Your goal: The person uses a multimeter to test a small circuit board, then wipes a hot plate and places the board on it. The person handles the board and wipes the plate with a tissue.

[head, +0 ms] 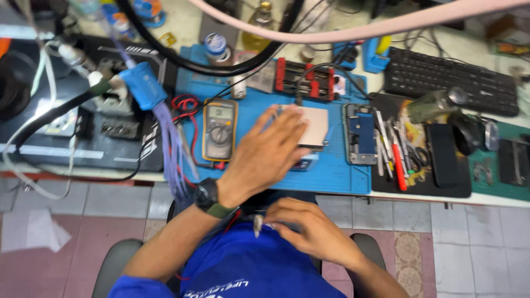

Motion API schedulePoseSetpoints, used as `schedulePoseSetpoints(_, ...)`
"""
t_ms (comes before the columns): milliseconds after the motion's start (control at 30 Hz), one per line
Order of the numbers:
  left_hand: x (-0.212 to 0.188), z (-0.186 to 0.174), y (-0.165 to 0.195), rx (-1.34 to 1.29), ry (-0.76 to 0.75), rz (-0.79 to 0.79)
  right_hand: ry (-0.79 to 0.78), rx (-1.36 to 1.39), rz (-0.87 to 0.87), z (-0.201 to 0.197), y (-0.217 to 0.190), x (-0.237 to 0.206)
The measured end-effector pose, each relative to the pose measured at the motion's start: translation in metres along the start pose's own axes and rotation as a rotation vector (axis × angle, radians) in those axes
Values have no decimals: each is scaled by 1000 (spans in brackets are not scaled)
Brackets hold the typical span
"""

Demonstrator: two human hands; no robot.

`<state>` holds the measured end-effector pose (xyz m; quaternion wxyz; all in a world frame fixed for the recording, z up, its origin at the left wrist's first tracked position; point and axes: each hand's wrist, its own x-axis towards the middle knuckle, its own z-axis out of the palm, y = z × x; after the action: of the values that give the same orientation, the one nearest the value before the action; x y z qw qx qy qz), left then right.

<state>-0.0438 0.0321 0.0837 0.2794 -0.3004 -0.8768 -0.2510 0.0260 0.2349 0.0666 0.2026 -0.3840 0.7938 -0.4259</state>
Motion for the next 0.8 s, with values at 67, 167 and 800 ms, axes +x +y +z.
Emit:
schedulePoseSetpoints(67, -3, 10, 15, -162, -30, 59, -72, 255, 146, 1, 9, -22)
schedulePoseSetpoints(167, -29, 13, 45, -520, 71, 64, -231, 438, 138, -4, 22, -45)
schedulePoseSetpoints(800, -209, -11, 24, -429, 943, -1197, 195, 570, 259, 38, 44, 2)
